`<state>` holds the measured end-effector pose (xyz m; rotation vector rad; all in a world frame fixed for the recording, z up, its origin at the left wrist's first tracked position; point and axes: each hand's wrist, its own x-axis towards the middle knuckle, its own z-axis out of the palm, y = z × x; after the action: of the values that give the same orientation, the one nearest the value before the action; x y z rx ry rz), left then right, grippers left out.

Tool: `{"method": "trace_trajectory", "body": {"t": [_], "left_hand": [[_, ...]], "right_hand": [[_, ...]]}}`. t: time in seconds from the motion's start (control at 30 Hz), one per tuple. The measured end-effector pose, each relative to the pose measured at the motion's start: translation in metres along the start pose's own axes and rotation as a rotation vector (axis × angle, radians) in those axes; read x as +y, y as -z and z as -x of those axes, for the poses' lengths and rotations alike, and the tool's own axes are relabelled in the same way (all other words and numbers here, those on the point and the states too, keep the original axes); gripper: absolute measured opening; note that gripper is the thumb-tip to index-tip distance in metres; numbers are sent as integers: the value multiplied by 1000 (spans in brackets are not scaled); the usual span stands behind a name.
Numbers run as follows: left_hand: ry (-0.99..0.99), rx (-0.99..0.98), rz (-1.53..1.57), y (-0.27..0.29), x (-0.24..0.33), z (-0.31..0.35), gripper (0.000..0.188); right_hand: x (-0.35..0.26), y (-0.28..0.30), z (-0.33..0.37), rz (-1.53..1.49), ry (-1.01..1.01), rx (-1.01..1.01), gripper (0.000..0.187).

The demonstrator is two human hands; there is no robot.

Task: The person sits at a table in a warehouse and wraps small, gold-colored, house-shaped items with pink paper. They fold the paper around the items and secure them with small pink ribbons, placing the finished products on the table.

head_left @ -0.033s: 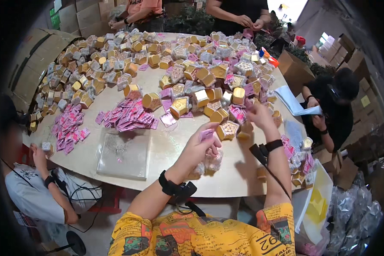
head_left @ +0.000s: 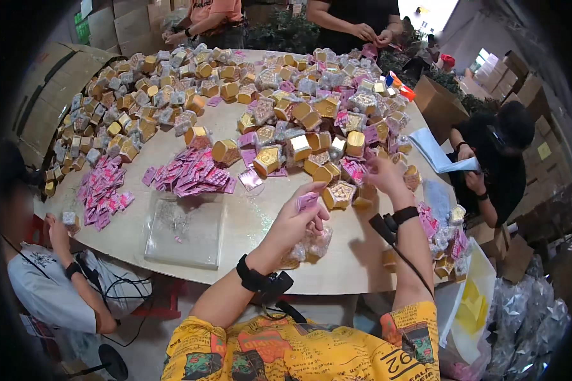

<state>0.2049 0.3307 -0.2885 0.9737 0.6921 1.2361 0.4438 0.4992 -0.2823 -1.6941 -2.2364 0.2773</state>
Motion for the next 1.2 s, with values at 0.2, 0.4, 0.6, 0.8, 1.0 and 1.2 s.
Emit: {"method": "trace_trajectory", "body": {"t": [0.2,0.4,0.6,0.8,1.0,1.2], "left_hand": [[26,82,-72,0,0,1,35],[-105,146,-248,-1,-5,-2,42],[-218,221,-184,-11,-20,-13,25],[-131,232,-281,-12,-14,-11,15],[-134,219,-237,-19,-14,-10,12],[-138,206,-302,-14,-13,-11,13]], "right_hand": [[-16,-18,5,23,3,94,38],[2,14,42,-883,91,17,41],[-90,11,105,-616,386,-55,38],[-7,4,40,81,-8,372,14],[25,-42,2,120,-7,423,10],[37,-12,3,-263,0,434,12]]}}
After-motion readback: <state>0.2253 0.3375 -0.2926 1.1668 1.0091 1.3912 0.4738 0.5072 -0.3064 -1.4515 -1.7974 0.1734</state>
